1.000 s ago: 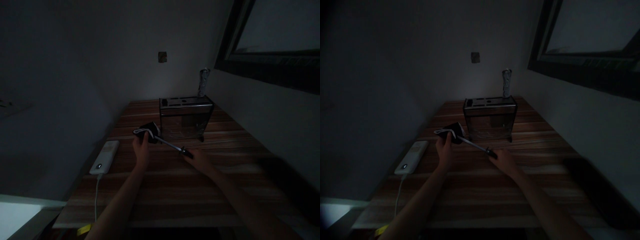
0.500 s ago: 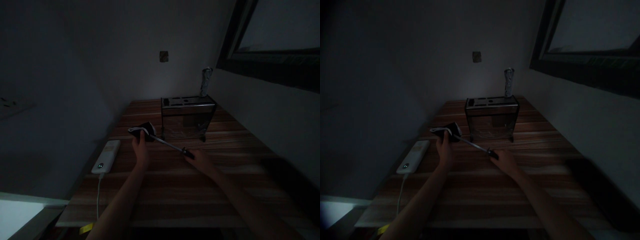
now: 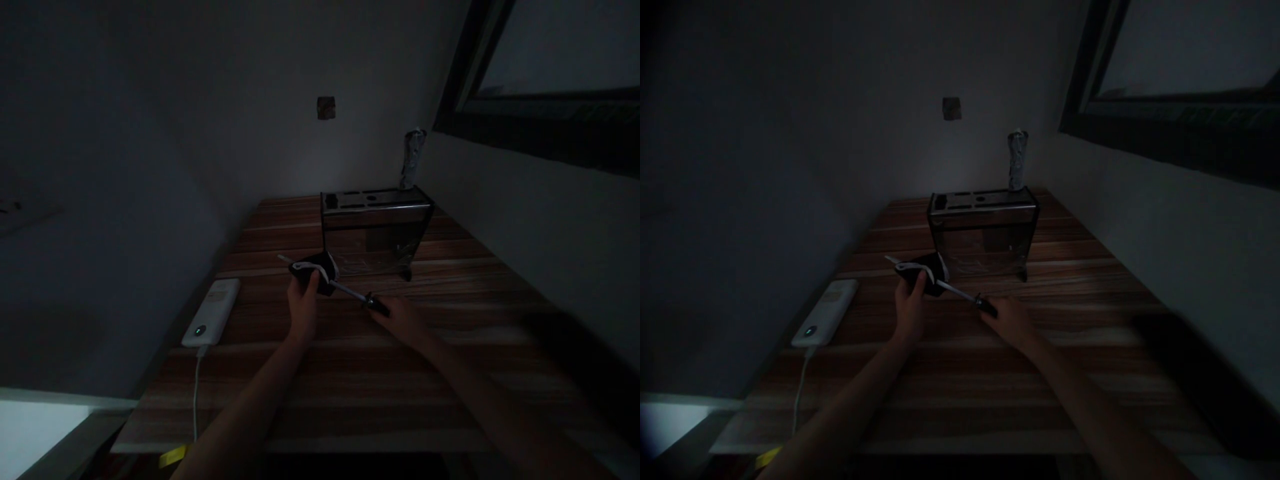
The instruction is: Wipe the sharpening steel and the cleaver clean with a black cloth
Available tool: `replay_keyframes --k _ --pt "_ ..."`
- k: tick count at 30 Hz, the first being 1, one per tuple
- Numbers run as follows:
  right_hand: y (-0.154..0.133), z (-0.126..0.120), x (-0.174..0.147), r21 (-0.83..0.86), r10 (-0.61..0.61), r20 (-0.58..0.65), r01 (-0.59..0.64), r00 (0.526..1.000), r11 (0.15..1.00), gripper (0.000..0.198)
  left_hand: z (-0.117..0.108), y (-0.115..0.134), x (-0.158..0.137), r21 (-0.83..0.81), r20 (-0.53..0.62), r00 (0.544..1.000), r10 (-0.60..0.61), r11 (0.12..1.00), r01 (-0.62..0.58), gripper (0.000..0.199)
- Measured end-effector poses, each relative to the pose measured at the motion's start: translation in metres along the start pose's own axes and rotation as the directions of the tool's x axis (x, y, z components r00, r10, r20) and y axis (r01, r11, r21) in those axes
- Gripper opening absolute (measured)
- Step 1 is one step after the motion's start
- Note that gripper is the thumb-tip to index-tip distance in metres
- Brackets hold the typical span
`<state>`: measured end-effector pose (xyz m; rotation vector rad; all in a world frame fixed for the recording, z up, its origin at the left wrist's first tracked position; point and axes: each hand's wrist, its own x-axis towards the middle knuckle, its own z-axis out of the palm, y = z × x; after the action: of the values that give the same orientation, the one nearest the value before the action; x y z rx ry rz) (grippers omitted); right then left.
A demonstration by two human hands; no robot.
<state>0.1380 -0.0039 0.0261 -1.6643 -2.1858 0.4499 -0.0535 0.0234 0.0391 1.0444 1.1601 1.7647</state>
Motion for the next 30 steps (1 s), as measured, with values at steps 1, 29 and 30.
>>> replay_keyframes --k 1,29,30 --pt "0.0 0.0 0.0 -0.004 0.007 -0.002 -0.007 1.0 1.0 0.023 0.001 0.0 -0.002 0.009 0.02 1.0 0.0 1.0 0.0 0.031" --pt "-0.004 0.001 -0.001 -0.013 -0.007 0.008 0.007 1.0 1.0 0.02 0.019 -0.013 -0.036 0.26 0.409 0.893 -0.188 0.962 0.083 0.027" --pt "-0.004 0.001 -0.001 -0.013 -0.006 0.005 0.007 1.0 1.0 0.02 0.019 -0.012 -0.036 0.277 0.398 0.898 -0.188 0.958 0.077 0.027"
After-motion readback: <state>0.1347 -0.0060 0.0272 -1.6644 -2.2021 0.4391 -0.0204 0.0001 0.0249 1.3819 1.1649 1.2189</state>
